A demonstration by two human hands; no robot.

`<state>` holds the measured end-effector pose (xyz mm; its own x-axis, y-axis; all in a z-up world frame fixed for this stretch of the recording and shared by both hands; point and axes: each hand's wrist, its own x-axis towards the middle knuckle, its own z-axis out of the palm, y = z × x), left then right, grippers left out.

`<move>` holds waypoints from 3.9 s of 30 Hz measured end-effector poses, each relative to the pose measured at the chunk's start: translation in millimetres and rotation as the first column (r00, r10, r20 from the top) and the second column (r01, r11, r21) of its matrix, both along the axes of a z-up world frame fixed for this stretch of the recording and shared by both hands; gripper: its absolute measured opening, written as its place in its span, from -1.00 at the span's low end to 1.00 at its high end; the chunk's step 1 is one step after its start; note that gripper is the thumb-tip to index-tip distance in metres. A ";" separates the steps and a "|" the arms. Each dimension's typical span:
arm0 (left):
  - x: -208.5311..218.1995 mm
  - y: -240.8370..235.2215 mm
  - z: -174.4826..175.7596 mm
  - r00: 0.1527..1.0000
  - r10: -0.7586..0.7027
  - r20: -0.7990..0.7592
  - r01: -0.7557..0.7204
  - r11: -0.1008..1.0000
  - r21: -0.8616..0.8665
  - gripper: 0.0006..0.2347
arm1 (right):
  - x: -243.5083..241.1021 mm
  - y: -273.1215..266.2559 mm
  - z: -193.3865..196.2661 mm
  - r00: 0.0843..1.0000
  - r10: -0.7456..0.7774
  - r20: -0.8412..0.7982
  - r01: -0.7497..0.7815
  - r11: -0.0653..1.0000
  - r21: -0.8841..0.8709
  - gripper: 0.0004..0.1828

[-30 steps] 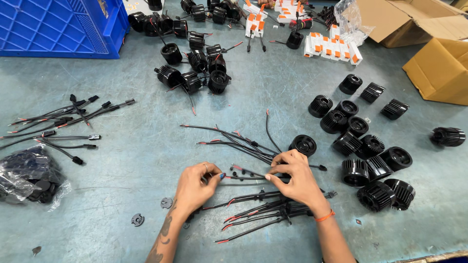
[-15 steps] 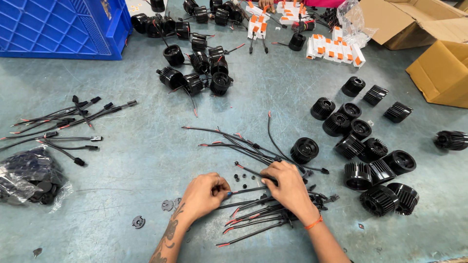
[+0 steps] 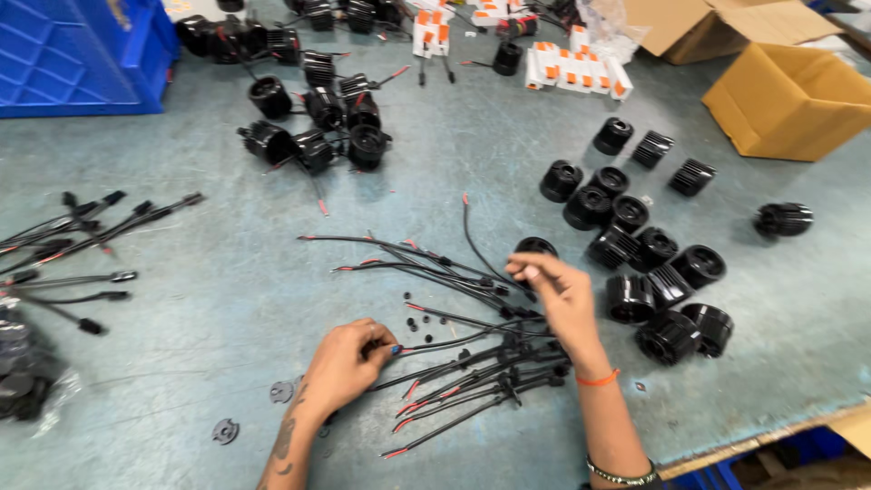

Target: The person assembles small electronic components by hand. They repeatedly pick up wires and small black plastic parts, connect them, and place the finished units on the table.

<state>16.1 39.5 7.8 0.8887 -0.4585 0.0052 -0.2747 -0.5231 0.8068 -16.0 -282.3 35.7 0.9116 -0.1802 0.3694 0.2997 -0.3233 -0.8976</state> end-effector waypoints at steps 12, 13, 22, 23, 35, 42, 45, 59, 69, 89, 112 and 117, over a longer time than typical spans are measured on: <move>1.6 -4.1 -2.4 0.993 0.120 0.001 -0.120 0.993 0.000 -0.89 | 1.2 -17.4 -5.3 0.991 -0.123 0.049 0.113 0.979 0.170 -0.77; 1.3 -5.0 -2.7 0.992 0.128 0.005 -0.128 0.992 -0.010 -0.89 | 1.1 -17.1 -5.7 0.992 -0.116 0.048 0.106 0.979 0.173 -0.78; -0.1 -7.5 -2.8 0.993 0.113 0.020 -0.112 0.993 -0.031 -0.89 | 5.2 -13.5 -11.5 0.998 0.012 -0.059 -0.011 1.000 0.011 -0.77; -0.2 -7.3 -2.0 0.993 0.116 0.020 -0.115 0.993 -0.023 -0.89 | 5.7 -12.9 -11.7 0.996 0.024 -0.087 -0.027 0.999 -0.041 -0.77; -0.1 -9.5 -5.2 0.990 0.140 -0.003 -0.139 0.981 -0.136 -0.91 | -5.1 8.4 12.9 0.983 0.116 -0.143 -0.160 0.924 -0.349 -0.81; -1.4 -12.0 0.3 0.970 0.240 0.032 -0.232 0.958 -0.169 -0.91 | -6.3 19.3 18.6 0.970 0.107 -0.218 -0.217 0.782 -0.585 -0.84; -6.9 -13.0 11.3 0.917 0.294 0.271 -0.267 0.955 -0.131 -0.85 | -8.2 23.3 21.1 0.990 0.099 -0.101 -0.139 0.794 -0.591 -0.85; -24.5 -34.2 10.6 0.754 -0.008 0.656 0.059 0.997 -0.055 -0.87 | -16.2 85.5 13.2 0.940 0.292 0.176 -0.134 0.791 -0.597 -0.87; -10.4 -17.7 26.8 0.701 0.086 0.708 0.005 0.992 -0.125 -0.92 | -14.2 78.6 26.5 0.909 0.217 0.356 0.051 0.789 -0.612 -0.91; -20.1 50.0 26.8 0.732 0.337 0.593 -0.135 0.924 -0.358 -0.87 | -39.6 -6.6 62.4 0.872 0.141 0.469 0.272 0.657 -0.703 -0.77; 6.8 39.5 -38.5 0.805 0.274 -0.526 -0.501 0.788 -0.357 -0.46 | 23.0 2.4 -15.9 0.830 0.501 -0.245 -0.515 0.857 0.010 -0.81; 16.9 25.1 -38.2 0.901 0.130 -0.414 -0.345 0.793 -0.502 -0.52 | 28.2 15.9 -17.0 0.832 0.460 -0.309 -0.499 0.865 -0.056 -0.79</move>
